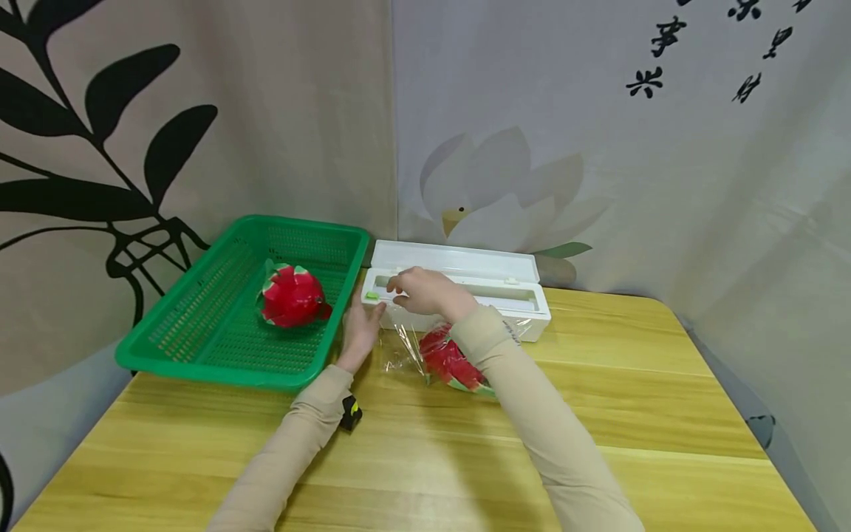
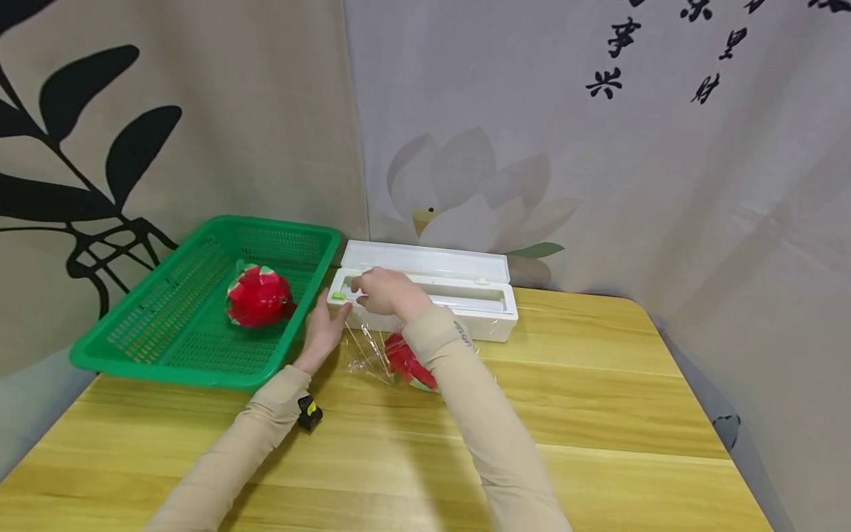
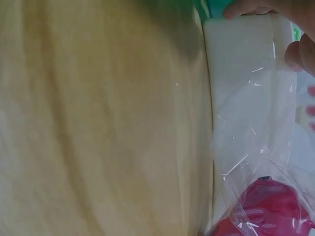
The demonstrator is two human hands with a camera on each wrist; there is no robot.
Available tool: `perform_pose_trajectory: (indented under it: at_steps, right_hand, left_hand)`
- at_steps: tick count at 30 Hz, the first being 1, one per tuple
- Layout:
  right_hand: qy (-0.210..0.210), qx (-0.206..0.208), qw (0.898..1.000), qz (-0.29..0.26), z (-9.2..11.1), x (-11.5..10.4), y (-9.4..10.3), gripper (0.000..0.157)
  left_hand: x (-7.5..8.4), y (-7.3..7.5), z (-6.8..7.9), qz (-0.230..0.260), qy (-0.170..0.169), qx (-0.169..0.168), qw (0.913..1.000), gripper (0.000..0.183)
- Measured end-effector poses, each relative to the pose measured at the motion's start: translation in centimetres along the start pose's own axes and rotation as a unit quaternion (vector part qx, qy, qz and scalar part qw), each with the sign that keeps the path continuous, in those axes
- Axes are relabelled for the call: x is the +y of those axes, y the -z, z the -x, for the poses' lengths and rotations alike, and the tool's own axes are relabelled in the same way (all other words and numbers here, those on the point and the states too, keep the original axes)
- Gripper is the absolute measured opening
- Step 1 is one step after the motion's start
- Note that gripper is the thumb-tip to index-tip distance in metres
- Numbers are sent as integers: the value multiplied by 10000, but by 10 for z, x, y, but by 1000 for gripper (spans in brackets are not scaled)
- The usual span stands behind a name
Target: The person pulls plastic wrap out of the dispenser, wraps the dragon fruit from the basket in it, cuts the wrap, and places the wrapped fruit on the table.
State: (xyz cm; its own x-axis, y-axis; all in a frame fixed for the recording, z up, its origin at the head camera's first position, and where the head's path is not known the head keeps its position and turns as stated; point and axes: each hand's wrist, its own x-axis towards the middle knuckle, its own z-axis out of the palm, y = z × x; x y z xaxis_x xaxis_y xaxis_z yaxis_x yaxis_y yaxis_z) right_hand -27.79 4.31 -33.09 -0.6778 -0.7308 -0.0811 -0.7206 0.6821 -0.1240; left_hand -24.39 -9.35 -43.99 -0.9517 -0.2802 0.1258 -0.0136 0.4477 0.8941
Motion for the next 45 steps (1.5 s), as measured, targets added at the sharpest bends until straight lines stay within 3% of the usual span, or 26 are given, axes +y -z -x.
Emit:
perform_pose_trajectory:
  at_steps: [7, 14, 22, 29, 35, 45]
  right_hand:
    - [-189, -236, 9986, 429, -28, -20, -13, 33]
    - [-330, 222, 9957, 832, -41, -31, -25, 31]
    - [-463, 654, 9878, 1334, -42, -38, -29, 17]
    - [-658, 687, 9863, 1350, -44, -38, -30, 25]
    - [-682, 781, 9827, 1534, -46, -38, -32, 20]
    - [-1042, 414, 9855, 1270, -43, -36, -26, 20]
  left_hand:
    - [-4, 0, 1, -127, -44, -7, 9999, 57]
    - [-5, 0, 3, -185, -482, 236, 9984, 59]
    - [-6, 1, 2, -13, -671, 335, 9972, 55]
    - [-8, 0, 2, -106, -670, 283, 9973, 49]
    - [-9, -1, 2, -246, -937, 382, 9946, 39]
    - [-8, -3, 0, -248, -935, 509, 9940, 42]
